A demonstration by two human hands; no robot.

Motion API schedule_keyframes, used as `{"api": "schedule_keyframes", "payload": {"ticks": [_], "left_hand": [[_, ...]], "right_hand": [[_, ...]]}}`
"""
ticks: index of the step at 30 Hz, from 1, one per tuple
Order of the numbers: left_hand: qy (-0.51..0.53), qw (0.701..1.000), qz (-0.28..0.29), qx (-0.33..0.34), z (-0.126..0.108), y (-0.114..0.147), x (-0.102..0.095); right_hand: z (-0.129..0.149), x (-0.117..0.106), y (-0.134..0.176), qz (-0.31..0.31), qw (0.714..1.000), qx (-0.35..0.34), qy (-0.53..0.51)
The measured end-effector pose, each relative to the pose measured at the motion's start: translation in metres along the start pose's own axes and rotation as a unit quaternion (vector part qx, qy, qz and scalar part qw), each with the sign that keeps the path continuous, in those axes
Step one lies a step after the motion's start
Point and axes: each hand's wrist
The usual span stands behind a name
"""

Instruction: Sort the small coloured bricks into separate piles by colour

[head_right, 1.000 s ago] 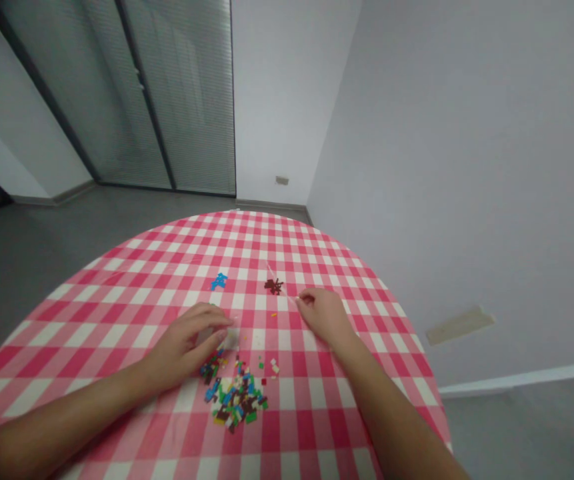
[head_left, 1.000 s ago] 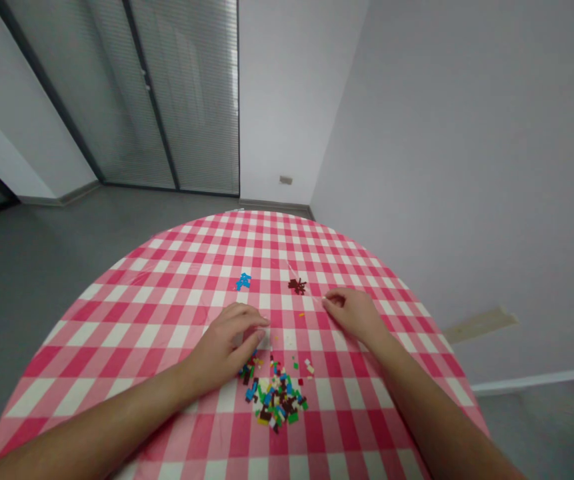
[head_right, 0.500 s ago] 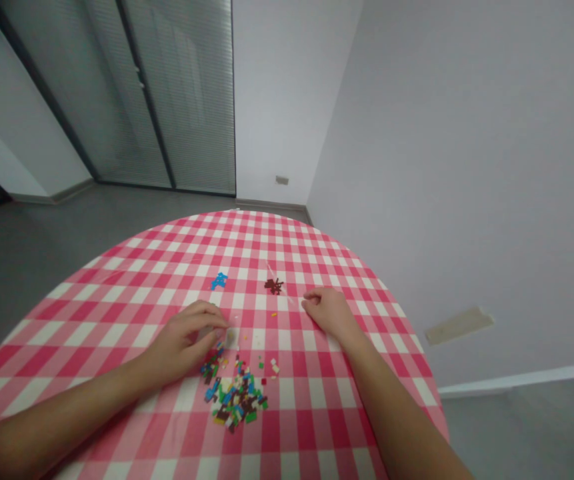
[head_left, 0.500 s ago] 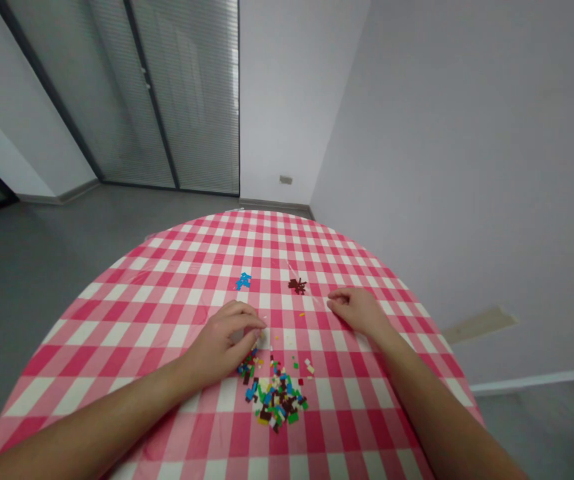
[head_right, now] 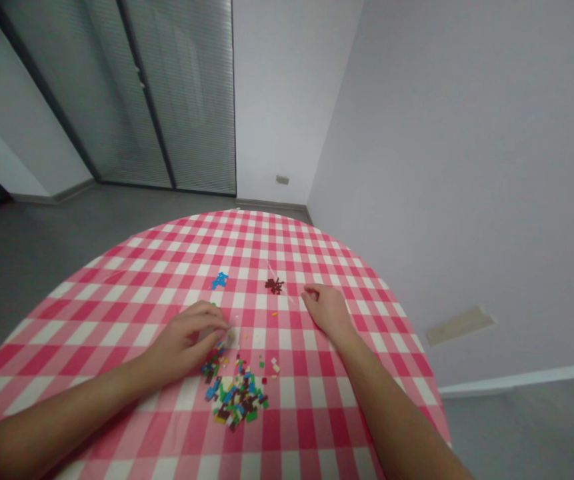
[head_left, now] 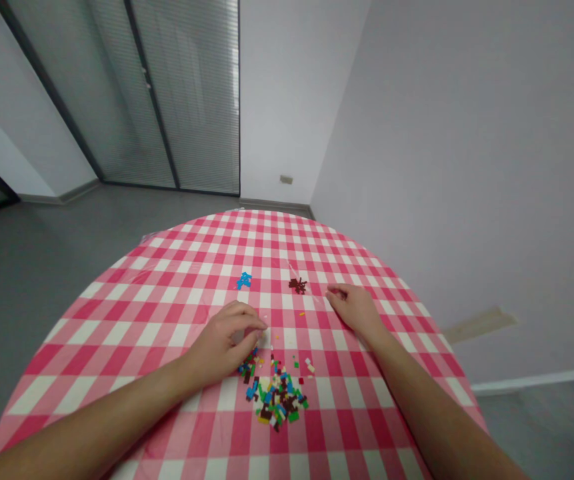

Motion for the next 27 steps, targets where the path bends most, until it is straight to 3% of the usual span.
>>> {"api": "schedule_keyframes", "payload": {"ticks": [2, 3, 7, 9, 14, 27], "left_hand": [[0.003, 1.000, 0.001, 0.001, 0.000, 0.000, 0.000], [0.003, 1.000, 0.003, 0.002, 0.000, -0.001, 0.000], [-0.002, 1.000, 0.014, 0.006, -0.001, -0.002, 0.001], [-0.004, 1.000, 0.016, 0.007, -0.001, -0.002, 0.001], [-0.007, 1.000, 0.017, 0.006, -0.002, -0.002, 0.002], [-0.006, 1.000, 0.025, 0.004, -0.001, -0.002, 0.005]], "right_hand": [[0.009, -0.007, 0.005, 0.013, 1.000, -0.007, -0.021], [0.016, -0.011, 0.010, 0.050, 0.998, -0.027, -0.040], [0.045, -0.028, 0.034, 0.296, 0.951, -0.058, -0.072], [0.058, -0.029, 0.045, 0.363, 0.928, -0.058, -0.053], [0.073, -0.023, 0.056, 0.353, 0.932, -0.081, 0.006], [0.076, -0.014, 0.064, 0.398, 0.902, -0.164, 0.038]]}}
Point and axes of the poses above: each hand's wrist, its own y-axis away from the middle knuckle, its own x-axis out of the palm, z = x × y, and after that the axes turned 10 degrees about -y, right-handed
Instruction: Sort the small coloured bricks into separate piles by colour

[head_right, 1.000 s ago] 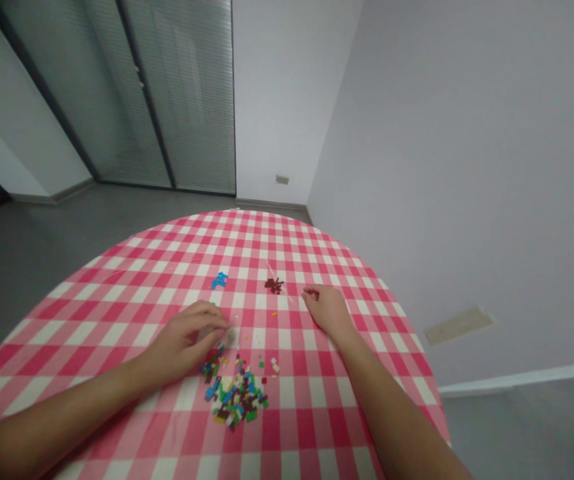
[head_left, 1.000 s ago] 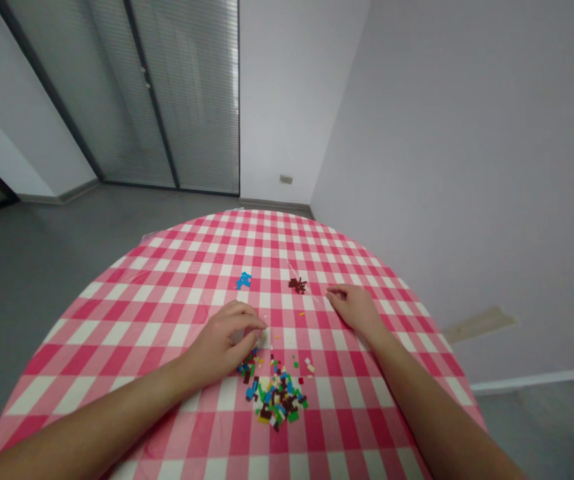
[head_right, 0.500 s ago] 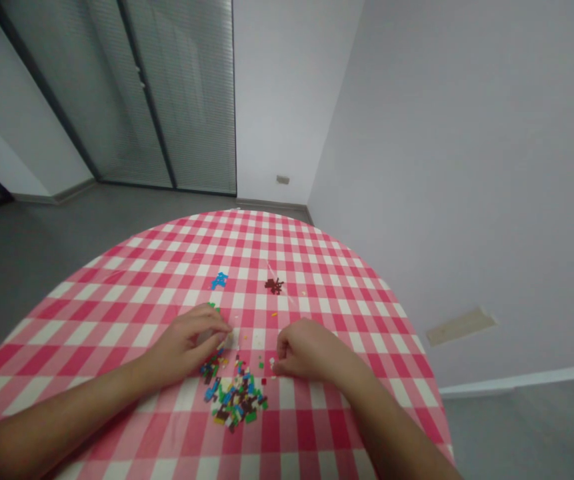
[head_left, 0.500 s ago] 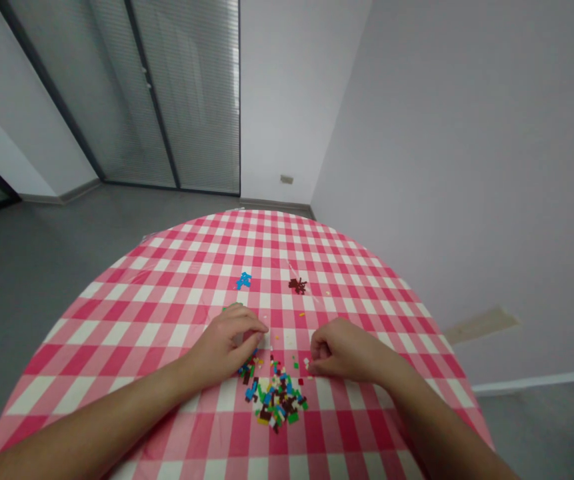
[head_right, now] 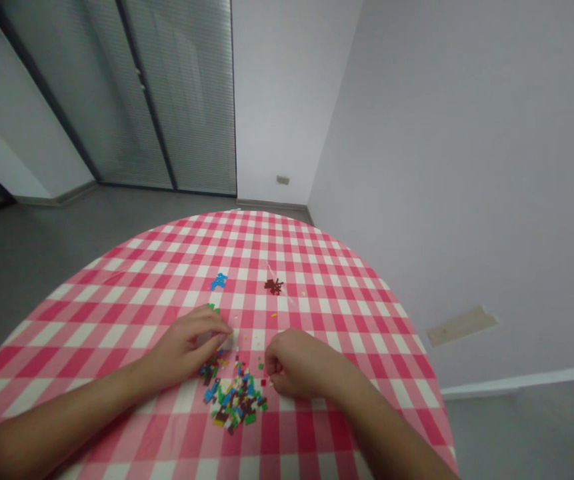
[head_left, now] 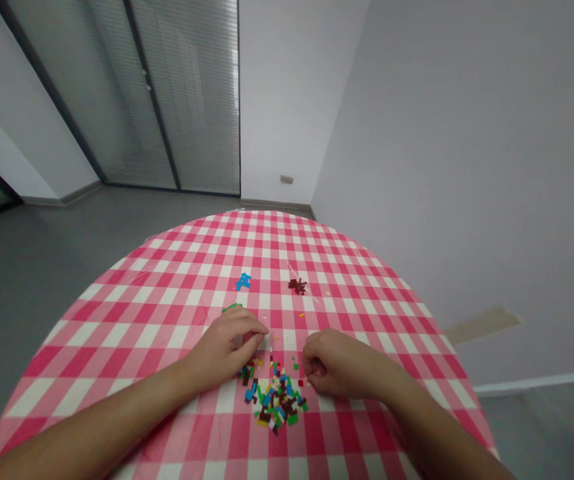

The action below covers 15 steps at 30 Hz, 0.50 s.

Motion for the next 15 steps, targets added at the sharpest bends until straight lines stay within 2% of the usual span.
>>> {"api": "schedule_keyframes", "payload": {"ticks": [5, 8, 11, 13, 15], "left_hand": [[0.003, 1.000, -0.003, 0.001, -0.002, 0.000, -0.001], [0.007, 1.000, -0.008, 0.011, -0.003, 0.000, -0.001], [0.010, 0.999, 0.010, 0.035, -0.004, 0.001, -0.001], [0.012, 0.998, 0.031, 0.055, -0.005, 0.001, 0.000], [0.014, 0.996, 0.047, 0.073, -0.006, 0.001, 0.001]], "right_hand": [[0.002, 0.001, 0.000, 0.008, 1.000, -0.022, -0.009], [0.000, 0.003, -0.001, -0.004, 0.996, -0.044, -0.078], [-0.005, 0.010, -0.008, -0.091, 0.977, -0.053, -0.187], [-0.008, 0.018, -0.016, -0.159, 0.950, -0.070, -0.258], [-0.010, 0.027, -0.024, -0.187, 0.921, -0.080, -0.332]]}}
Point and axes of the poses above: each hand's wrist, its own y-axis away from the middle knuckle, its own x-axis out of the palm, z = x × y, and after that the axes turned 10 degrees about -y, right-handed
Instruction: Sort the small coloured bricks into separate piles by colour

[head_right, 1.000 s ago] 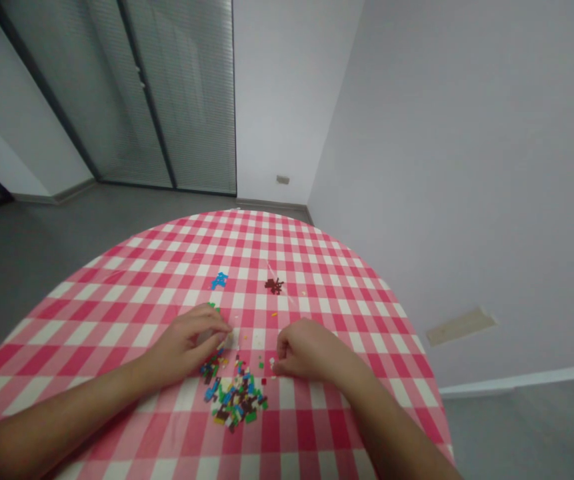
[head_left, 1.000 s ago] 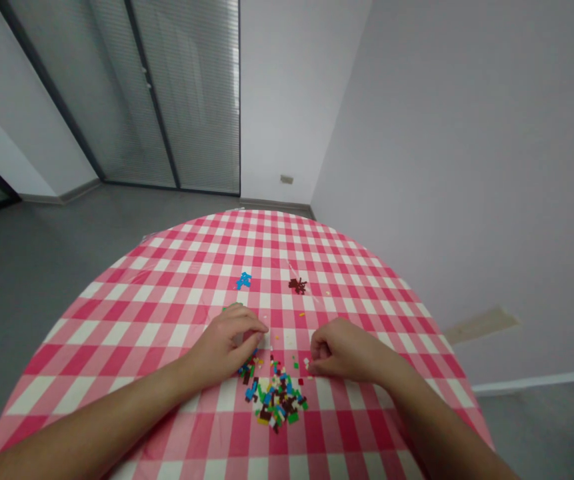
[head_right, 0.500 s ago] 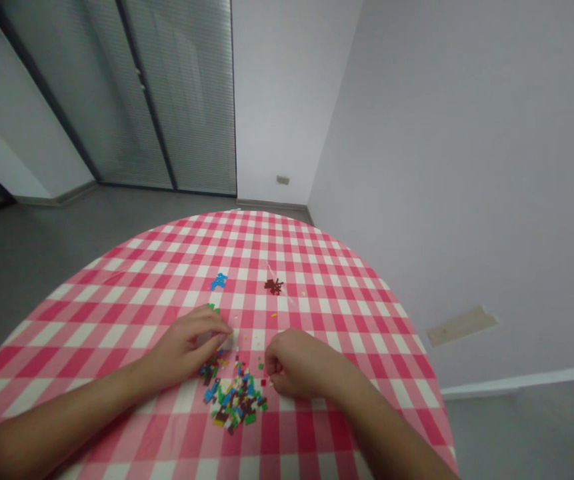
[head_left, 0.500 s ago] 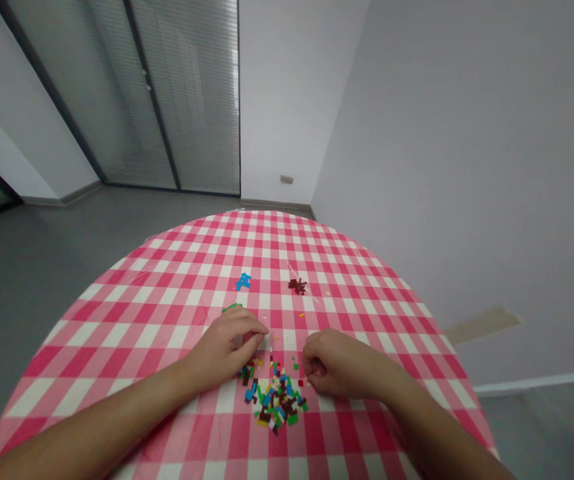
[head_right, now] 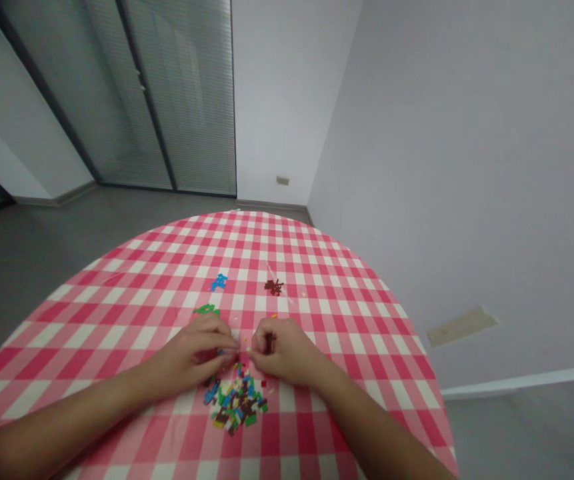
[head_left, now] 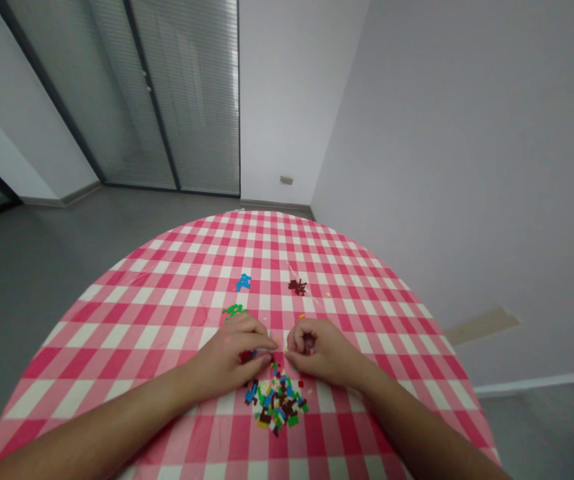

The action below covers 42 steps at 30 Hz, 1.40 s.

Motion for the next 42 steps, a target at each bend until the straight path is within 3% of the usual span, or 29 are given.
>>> {"api": "schedule_keyframes", "payload": {"ticks": [6, 17, 24, 31, 42], "left_hand": [[-0.015, 1.000, 0.011, 0.018, 0.001, 0.001, 0.001], [-0.016, 1.000, -0.015, 0.015, 0.004, 0.000, 0.003], [-0.034, 0.999, -0.025, -0.018, 0.002, -0.001, 0.000], [-0.054, 0.997, -0.034, -0.041, 0.002, -0.002, 0.002], [-0.023, 0.999, -0.030, -0.029, 0.005, -0.001, 0.002]], "right_hand": [[-0.011, 0.016, -0.005, -0.018, 0.988, -0.007, -0.154], [-0.010, 0.020, -0.005, -0.001, 0.970, 0.018, -0.242], [-0.009, 0.019, -0.006, -0.044, 0.974, 0.015, -0.223], [-0.008, 0.020, -0.007, -0.079, 0.991, -0.033, -0.107], [-0.009, 0.020, -0.008, -0.081, 0.983, -0.015, -0.164]]}}
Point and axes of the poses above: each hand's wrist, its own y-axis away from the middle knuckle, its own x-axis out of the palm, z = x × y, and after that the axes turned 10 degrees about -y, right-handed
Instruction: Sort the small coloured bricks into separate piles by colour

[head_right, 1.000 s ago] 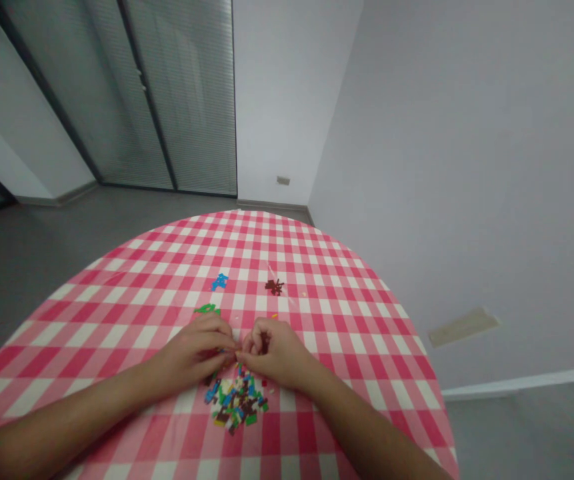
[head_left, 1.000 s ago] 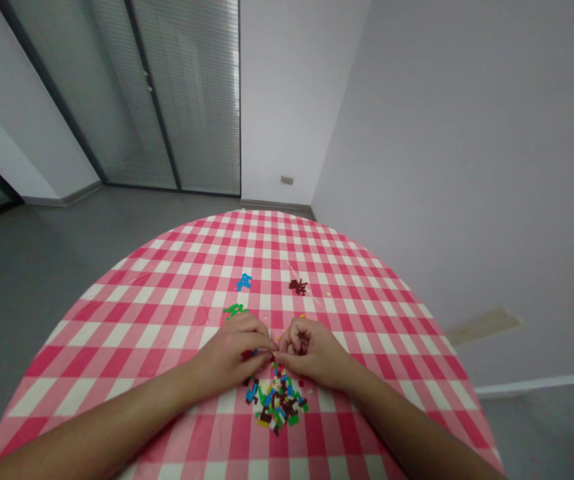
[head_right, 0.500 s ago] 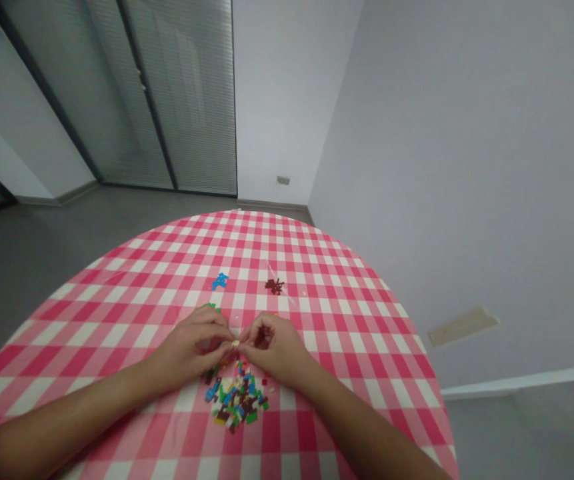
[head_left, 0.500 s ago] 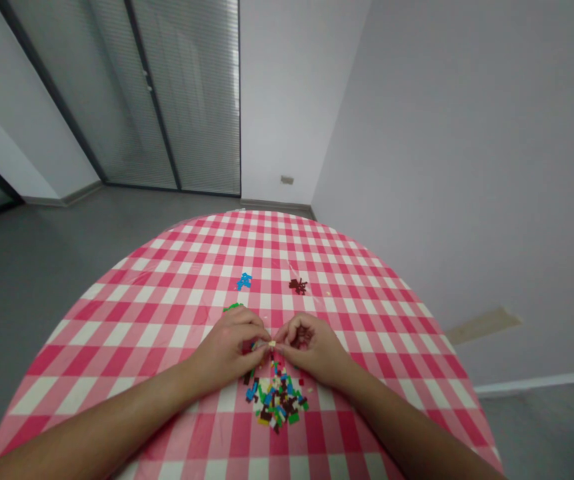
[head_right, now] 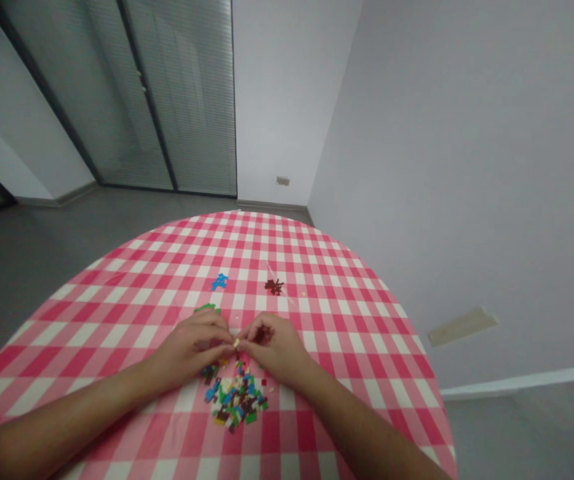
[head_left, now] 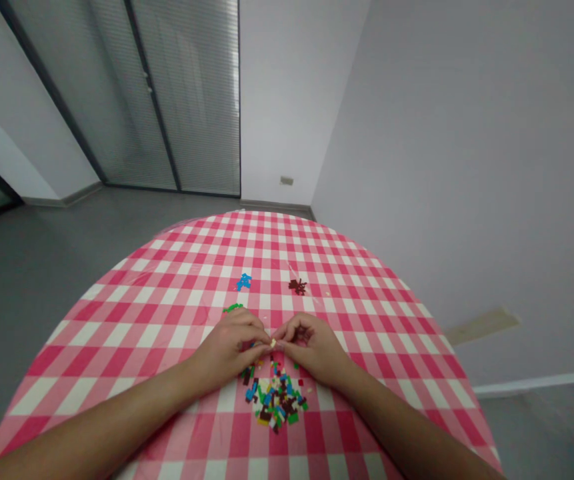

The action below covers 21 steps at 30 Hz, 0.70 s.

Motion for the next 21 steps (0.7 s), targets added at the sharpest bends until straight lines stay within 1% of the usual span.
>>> {"api": "schedule_keyframes", "payload": {"ticks": [8, 15, 19, 21], "left_hand": [[0.015, 1.000, 0.000, 0.004, -0.0007, 0.0003, -0.0015], [0.022, 1.000, -0.001, -0.009, -0.0017, 0.0009, -0.0016], [0.019, 1.000, -0.009, -0.005, -0.0019, 0.0008, -0.0015], [0.018, 1.000, -0.011, -0.005, -0.0013, 0.0010, -0.0010]], "right_hand": [[-0.0027, -0.0002, -0.0001, -0.004, 1.000, 0.002, -0.020], [-0.0030, -0.0009, 0.0002, -0.010, 1.000, -0.004, 0.008], [-0.0015, -0.0003, 0.0007, -0.004, 0.999, 0.016, -0.028], [-0.0002, 0.0003, 0.0011, 0.013, 0.997, 0.031, -0.064]]}}
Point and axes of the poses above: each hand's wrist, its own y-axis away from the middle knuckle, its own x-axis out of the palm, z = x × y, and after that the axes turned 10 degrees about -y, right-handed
